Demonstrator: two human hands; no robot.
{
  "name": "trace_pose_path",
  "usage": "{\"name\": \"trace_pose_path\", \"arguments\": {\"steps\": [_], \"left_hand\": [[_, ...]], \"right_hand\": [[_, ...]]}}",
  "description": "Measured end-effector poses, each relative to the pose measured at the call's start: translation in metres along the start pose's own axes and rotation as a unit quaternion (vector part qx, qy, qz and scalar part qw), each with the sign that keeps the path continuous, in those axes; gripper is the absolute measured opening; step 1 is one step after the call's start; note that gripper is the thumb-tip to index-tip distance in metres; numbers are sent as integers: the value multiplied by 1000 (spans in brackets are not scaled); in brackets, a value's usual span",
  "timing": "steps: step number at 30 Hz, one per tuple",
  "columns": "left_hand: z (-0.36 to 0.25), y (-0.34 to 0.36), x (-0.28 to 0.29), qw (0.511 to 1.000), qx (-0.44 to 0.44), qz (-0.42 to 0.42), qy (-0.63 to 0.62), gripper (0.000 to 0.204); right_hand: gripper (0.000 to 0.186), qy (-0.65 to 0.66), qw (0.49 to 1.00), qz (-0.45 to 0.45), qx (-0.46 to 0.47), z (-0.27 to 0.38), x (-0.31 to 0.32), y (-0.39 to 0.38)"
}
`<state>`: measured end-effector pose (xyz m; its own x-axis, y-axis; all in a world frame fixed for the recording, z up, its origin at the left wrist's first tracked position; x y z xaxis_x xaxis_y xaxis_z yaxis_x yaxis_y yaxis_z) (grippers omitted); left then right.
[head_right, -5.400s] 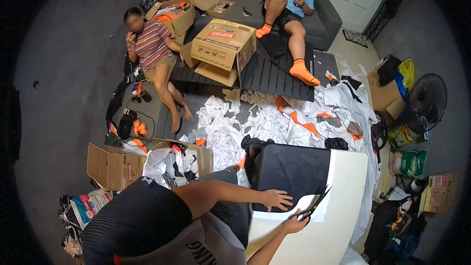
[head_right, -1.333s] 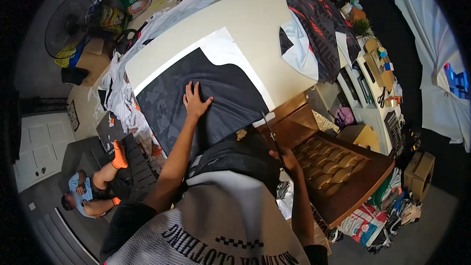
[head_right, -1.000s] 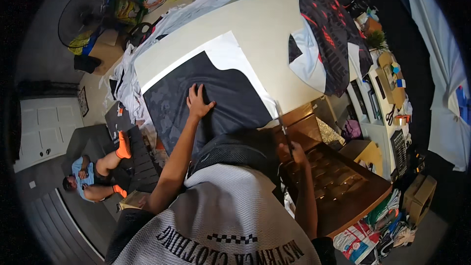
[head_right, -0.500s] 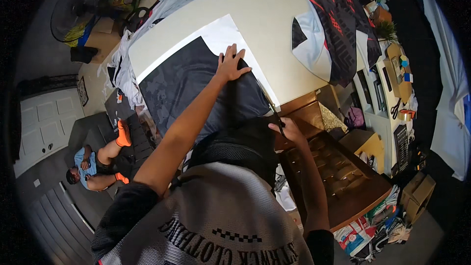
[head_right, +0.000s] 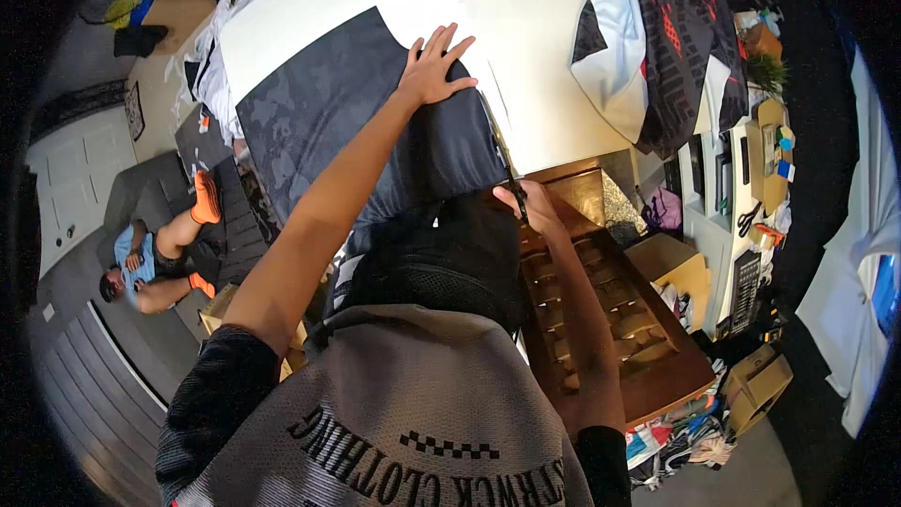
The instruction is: Cutting a piece of black fabric following a pattern using scissors.
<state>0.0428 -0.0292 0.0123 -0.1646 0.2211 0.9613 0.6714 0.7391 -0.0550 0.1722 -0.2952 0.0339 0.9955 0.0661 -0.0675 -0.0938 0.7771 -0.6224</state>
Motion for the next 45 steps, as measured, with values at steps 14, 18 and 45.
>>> {"name": "trace_pose_path", "arguments": {"steps": [14, 18, 45], "left_hand": [[6, 2, -10, 999, -7, -11, -33, 78], [6, 3, -11, 999, -7, -19, -32, 78], [11, 4, -16, 1000, 16, -1, -18, 79]], "right_hand": [[38, -81, 996, -38, 16, 9, -2, -1], [38, -93, 995, -42, 6, 8, -2, -1], [40, -123, 991, -57, 19, -2, -1, 1]]}}
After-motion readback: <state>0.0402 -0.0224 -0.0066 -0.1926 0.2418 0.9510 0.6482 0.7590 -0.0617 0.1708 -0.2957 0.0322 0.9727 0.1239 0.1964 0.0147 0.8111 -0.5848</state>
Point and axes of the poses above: each hand's wrist, its own y-axis towards the middle knuckle, its own x-axis out of the back of the hand, z = x × y, the point moved 7 cm from there along y, towards the middle knuckle, and after that the axes turned 8 degrees about y, right-handed, at the moved point
